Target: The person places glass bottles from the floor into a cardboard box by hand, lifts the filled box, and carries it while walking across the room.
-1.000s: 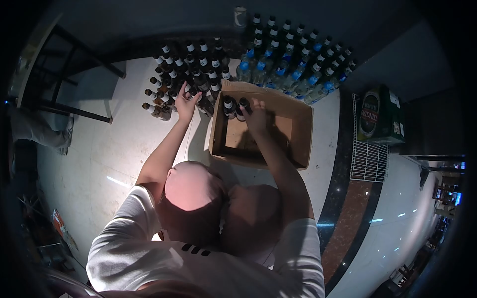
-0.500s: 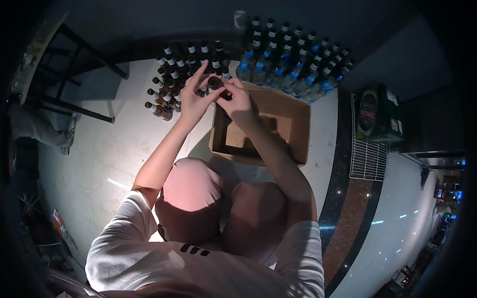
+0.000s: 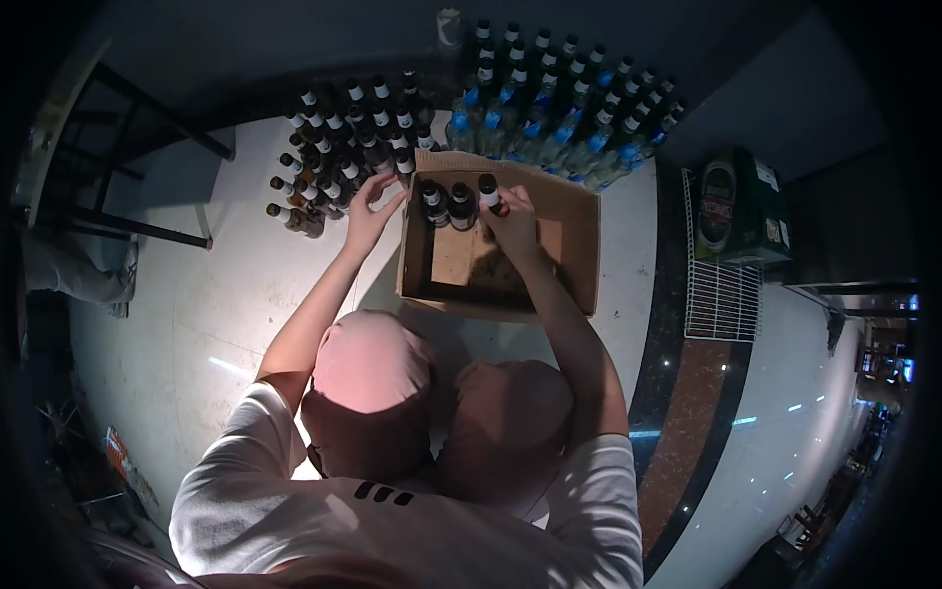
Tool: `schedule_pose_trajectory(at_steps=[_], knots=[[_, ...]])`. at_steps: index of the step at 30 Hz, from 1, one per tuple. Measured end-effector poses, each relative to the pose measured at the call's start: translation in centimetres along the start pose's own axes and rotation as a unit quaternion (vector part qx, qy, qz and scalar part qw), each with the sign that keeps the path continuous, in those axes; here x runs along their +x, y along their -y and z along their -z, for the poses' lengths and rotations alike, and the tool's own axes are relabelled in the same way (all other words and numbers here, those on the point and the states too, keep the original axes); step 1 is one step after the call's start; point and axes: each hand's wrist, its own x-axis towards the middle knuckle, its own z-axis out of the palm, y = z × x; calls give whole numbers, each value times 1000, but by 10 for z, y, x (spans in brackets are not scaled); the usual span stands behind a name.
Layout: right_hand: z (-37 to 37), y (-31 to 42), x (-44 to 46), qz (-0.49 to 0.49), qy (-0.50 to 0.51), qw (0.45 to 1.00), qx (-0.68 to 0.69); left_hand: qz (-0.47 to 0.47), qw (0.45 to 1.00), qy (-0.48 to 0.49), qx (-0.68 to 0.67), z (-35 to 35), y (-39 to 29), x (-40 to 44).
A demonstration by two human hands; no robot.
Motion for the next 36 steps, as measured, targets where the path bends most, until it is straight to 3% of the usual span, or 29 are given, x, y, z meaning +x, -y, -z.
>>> schedule_pose_trajectory(at_steps=[5,6,8,10,18,21,22,24,26,27,29,32,36], knots=[[-13,-38,-7,25,8,997,-75,36,999,-36,8,4,44,-16],[-14,-37,-10,-80,36,995,-45,47,998,-28,24,5,49,-20],[-21,-43,-10,-183,67,981,-13,60,997,-21,43,8,57,-26],[-35,-76,-14,-64,1,995,-79,93,994,-22,44,9,63,-31],[-45,-96,-10,-79,-4,994,-77,92,989,-80,80,13,70,-36],[-46,-107,-14,-52,-26,995,-76,24,970,-197,138,20,76,-25],[-42,-89,-13,-23,-52,996,-70,23,970,-197,137,25,71,-15],[-18,-49,-12,-79,-34,992,-91,-27,936,-261,234,31,62,0],[-4,-12,-1,-71,-40,986,-143,1,936,-274,219,30,67,7],[-3,3,7,-67,-40,986,-144,19,910,-332,245,29,67,9],[-8,24,17,59,-10,979,-196,68,868,-409,274,29,75,13],[-33,45,23,105,39,980,-165,95,891,-393,206,38,113,19],[-66,66,29,162,84,975,-129,165,883,-372,235,40,114,25]])
